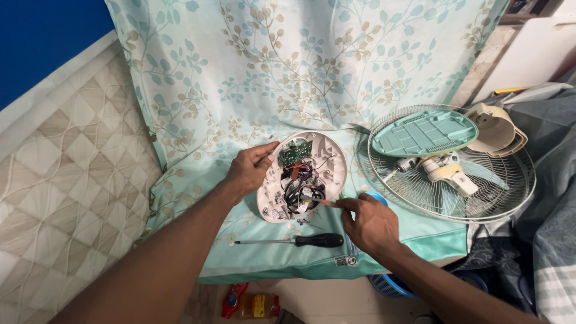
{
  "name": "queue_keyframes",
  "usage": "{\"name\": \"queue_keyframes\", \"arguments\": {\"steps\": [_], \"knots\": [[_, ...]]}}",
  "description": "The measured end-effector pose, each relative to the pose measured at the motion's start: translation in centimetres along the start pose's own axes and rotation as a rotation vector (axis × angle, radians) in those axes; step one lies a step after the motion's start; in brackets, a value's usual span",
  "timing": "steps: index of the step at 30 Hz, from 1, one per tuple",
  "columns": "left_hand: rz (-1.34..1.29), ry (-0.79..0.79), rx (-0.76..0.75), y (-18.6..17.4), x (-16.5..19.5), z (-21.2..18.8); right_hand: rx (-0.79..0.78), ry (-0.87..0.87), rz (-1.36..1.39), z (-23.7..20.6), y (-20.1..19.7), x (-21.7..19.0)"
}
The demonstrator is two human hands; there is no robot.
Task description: The person services a disassembled electric fan on a bed. They brush dust from the fan's rear housing and base, unscrew and remove screws with a screwdriver, sort small screws and parts into a small container, and handle the fan's motor and wiring harness.
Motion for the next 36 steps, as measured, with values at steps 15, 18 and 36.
{"name": "queue_keyframes", "arguments": {"steps": [15, 18, 36], "knots": [[-0.011, -0.039, 0.011, 0.6, 0.0, -0.5, -0.018, 0.008, 0.004, -3.0, -1.4, 3.7], [-0.036, -0.028, 0.012, 0.7, 0.2, -0.5, -0.099, 0.142, 0.04, -3.3, -1.3, 4.5], [-0.039, -0.054, 0.016, 0.9, 0.6, -1.0, -0.068, 0.304, 0.194, -1.2, 0.9, 3.6]]}}
Point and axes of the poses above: each hand's wrist, its own z-axis towards the middle knuckle, its own y-axis out of the palm, x = y × z, the point moved 5 cm from there along z, towards the middle knuckle, and after that the axes turned 4 degrees about x, right-handed, at the moved point
